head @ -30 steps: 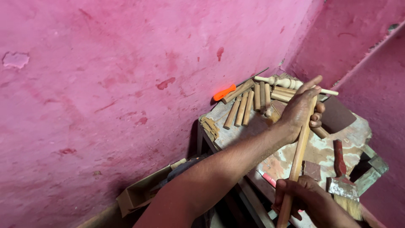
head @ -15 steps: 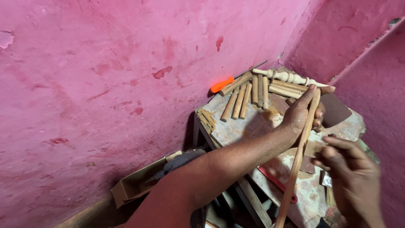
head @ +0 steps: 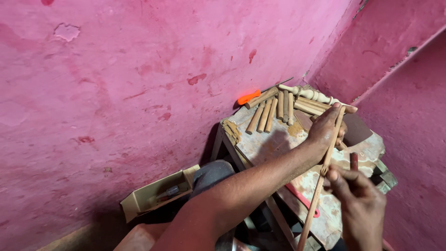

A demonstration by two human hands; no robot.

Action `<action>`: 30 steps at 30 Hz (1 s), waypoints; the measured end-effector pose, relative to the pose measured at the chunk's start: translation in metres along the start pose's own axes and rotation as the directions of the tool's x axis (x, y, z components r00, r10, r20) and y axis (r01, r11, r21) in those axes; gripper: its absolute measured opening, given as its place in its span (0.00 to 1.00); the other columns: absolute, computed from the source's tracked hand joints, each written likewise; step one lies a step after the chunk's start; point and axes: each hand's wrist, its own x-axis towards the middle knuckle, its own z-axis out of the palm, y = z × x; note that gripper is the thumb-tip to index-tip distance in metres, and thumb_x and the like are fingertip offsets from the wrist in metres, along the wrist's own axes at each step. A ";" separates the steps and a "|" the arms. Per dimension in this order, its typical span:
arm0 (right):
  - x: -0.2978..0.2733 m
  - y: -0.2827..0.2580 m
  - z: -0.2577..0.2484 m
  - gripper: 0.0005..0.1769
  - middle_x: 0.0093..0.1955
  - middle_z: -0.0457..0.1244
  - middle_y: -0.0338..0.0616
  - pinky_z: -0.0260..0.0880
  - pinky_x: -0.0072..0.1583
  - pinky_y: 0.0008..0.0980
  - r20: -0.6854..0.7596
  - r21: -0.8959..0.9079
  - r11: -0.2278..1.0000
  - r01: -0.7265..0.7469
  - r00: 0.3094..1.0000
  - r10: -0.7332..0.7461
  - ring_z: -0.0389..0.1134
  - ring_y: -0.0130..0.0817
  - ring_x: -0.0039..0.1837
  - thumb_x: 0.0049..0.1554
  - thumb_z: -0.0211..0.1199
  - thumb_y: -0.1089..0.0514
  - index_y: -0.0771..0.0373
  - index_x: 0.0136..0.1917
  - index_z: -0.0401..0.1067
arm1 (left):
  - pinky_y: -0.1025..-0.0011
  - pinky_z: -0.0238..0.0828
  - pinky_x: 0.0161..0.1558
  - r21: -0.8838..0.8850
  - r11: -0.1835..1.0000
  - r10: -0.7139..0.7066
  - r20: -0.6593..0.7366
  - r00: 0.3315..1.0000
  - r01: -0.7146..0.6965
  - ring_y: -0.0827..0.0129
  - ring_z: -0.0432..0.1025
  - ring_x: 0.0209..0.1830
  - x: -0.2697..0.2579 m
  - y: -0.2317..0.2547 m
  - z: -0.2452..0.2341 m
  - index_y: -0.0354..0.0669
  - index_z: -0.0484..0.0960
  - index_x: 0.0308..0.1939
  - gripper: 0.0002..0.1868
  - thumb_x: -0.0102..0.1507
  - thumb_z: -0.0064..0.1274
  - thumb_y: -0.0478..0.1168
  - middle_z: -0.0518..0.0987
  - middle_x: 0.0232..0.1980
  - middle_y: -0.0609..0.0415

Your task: The person sits on the floor and smooths a long wooden stick using a small sanding block. They rotate the stick and rub the sanding block along its length repeatedly to even out the surface.

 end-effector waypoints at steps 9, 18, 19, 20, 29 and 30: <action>-0.070 0.039 0.018 0.11 0.45 0.72 0.56 0.81 0.55 0.39 -0.097 -0.122 0.974 0.192 0.974 -0.204 0.77 0.40 0.51 0.59 0.69 0.59 0.72 0.43 0.77 | 0.81 0.58 0.18 -0.050 0.999 0.004 -0.012 1.000 -0.005 0.82 0.56 0.14 -0.025 0.015 -0.006 0.55 0.79 0.56 0.25 0.76 0.31 0.62 0.62 0.20 0.64; -0.004 -0.027 0.039 0.10 0.44 0.70 0.47 0.75 0.49 0.35 -0.120 -0.128 0.987 0.096 0.986 -0.111 0.71 0.34 0.46 0.62 0.68 0.57 0.67 0.49 0.78 | 0.83 0.53 0.15 -0.093 0.996 -0.018 -0.027 0.999 0.016 0.84 0.55 0.13 -0.011 0.031 -0.012 0.55 0.81 0.52 0.24 0.75 0.36 0.63 0.62 0.19 0.66; -0.015 -0.012 0.036 0.10 0.42 0.71 0.49 0.76 0.50 0.36 -0.105 -0.205 0.972 0.116 0.985 -0.139 0.72 0.35 0.46 0.61 0.68 0.57 0.68 0.47 0.79 | 0.83 0.54 0.15 -0.115 0.993 -0.029 -0.022 0.999 0.026 0.83 0.55 0.13 -0.010 0.033 -0.015 0.56 0.81 0.51 0.24 0.75 0.36 0.63 0.62 0.19 0.66; -0.030 0.004 0.034 0.10 0.41 0.71 0.52 0.77 0.52 0.37 -0.089 -0.281 0.950 0.135 0.982 -0.166 0.74 0.36 0.46 0.60 0.68 0.57 0.69 0.44 0.79 | 0.83 0.54 0.15 -0.137 0.990 -0.039 -0.016 0.999 0.037 0.83 0.55 0.13 -0.011 0.035 -0.018 0.56 0.81 0.51 0.24 0.75 0.36 0.64 0.62 0.18 0.66; -0.027 -0.012 0.036 0.10 0.47 0.72 0.50 0.78 0.55 0.37 -0.155 -0.168 0.979 0.116 0.977 -0.143 0.74 0.34 0.51 0.61 0.66 0.55 0.64 0.49 0.79 | 0.84 0.58 0.14 -0.307 0.951 -0.036 0.033 0.999 0.045 0.85 0.56 0.12 -0.016 0.030 -0.008 0.55 0.81 0.53 0.21 0.74 0.40 0.62 0.63 0.18 0.67; -0.004 -0.030 0.040 0.10 0.48 0.72 0.49 0.79 0.54 0.37 -0.142 -0.157 0.978 0.137 0.977 -0.159 0.74 0.34 0.51 0.60 0.65 0.54 0.63 0.50 0.79 | 0.85 0.57 0.14 -0.324 0.945 -0.045 0.033 0.998 0.053 0.86 0.56 0.12 -0.015 0.032 -0.004 0.55 0.81 0.53 0.21 0.74 0.40 0.61 0.63 0.19 0.68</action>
